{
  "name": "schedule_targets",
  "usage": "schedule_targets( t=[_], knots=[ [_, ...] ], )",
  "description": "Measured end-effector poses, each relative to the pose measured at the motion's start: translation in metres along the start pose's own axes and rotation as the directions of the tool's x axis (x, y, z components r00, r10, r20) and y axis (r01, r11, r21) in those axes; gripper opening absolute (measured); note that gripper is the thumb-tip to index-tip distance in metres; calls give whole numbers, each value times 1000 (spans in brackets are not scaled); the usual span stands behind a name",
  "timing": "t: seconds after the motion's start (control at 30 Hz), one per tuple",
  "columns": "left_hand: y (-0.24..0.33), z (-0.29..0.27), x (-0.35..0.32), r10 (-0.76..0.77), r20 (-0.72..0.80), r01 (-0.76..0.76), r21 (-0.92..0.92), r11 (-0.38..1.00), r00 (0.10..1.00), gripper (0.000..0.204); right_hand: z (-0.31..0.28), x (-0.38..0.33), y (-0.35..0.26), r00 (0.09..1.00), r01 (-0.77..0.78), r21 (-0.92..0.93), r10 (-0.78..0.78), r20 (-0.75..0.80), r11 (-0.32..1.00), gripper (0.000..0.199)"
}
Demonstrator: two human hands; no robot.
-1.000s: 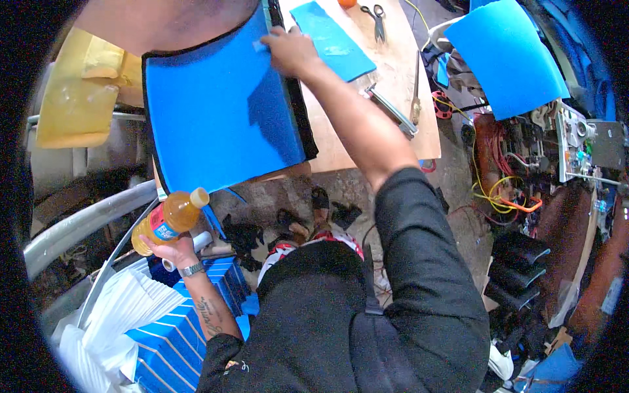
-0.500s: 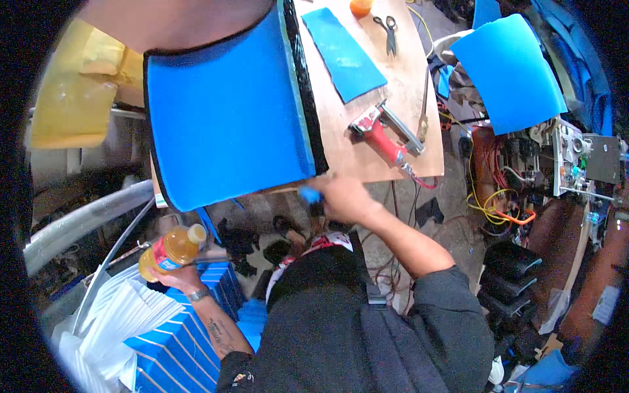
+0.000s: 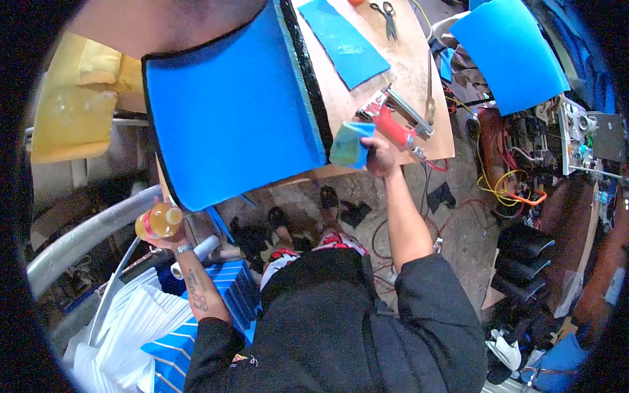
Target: The person trims a blue foam piece with a knife, then applies a yellow liquid from a bottle onto the foam using a sponge. They rub the liquid into the foam surface and edges, then pour more liquid directly onto the foam. Finally, they place the treated foam piece onto a stack of similar items.
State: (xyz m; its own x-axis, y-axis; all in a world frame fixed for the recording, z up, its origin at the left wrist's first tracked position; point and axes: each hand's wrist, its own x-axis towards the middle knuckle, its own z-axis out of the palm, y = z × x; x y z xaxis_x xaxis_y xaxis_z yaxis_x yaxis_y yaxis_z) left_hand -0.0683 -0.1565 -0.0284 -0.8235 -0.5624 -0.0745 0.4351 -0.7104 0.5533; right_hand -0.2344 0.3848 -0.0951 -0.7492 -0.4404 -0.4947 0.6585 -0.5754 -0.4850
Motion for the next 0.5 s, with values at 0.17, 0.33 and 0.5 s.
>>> schedule_targets(
  t=[0.17, 0.33, 0.5],
  knots=[
    [20, -49, 13, -187, 187, 187, 16, 982, 965, 92, -2, 0, 43, 984, 178, 104, -176, -31, 979, 43],
    [28, -61, 33, -291, 155, 287, 48, 957, 944, 97, 20, -11, 73, 975, 219, 96, -216, -43, 971, 44],
    [56, -66, 40, -426, 103, 420, 75, 905, 899, 97, 41, -45, 116, 958, 257, 100, -240, -158, 961, 43]
  ],
)
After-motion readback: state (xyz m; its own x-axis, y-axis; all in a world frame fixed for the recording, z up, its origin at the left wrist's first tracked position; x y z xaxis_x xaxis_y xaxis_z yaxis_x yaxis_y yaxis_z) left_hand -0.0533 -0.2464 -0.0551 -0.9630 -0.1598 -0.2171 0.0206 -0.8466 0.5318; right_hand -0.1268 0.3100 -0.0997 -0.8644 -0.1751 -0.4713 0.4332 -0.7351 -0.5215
